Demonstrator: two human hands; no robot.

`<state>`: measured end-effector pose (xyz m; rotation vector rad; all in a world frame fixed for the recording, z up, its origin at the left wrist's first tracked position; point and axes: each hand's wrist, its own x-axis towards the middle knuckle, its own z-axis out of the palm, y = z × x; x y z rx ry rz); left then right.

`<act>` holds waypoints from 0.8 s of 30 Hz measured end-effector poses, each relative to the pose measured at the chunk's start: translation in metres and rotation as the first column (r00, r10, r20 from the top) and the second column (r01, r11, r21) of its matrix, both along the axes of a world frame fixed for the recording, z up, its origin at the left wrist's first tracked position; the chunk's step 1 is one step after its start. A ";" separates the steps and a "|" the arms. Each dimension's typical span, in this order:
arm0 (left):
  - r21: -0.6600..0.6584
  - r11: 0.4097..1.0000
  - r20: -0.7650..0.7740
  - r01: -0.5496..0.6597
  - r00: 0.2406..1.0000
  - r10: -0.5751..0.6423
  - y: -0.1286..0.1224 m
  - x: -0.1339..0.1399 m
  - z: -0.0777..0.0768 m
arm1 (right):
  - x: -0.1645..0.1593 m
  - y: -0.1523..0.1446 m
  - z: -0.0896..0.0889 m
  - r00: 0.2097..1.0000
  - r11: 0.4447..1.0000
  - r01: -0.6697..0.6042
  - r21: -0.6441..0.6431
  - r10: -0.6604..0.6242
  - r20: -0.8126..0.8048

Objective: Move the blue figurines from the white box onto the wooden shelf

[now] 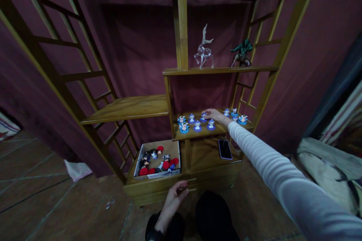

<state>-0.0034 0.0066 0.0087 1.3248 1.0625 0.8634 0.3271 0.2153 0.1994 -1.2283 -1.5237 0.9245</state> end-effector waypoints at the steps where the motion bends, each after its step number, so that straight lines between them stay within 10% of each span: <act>1: 0.003 1.000 -0.001 0.001 1.000 -0.001 0.000 0.000 -0.001 | 0.000 0.000 0.000 1.000 1.000 -0.004 -0.005 0.004 -0.002; 24: -0.007 1.000 -0.006 0.021 1.000 -0.021 0.000 0.001 -0.007 | 0.002 -0.003 0.000 0.996 0.996 -0.060 -0.061 0.056 -0.067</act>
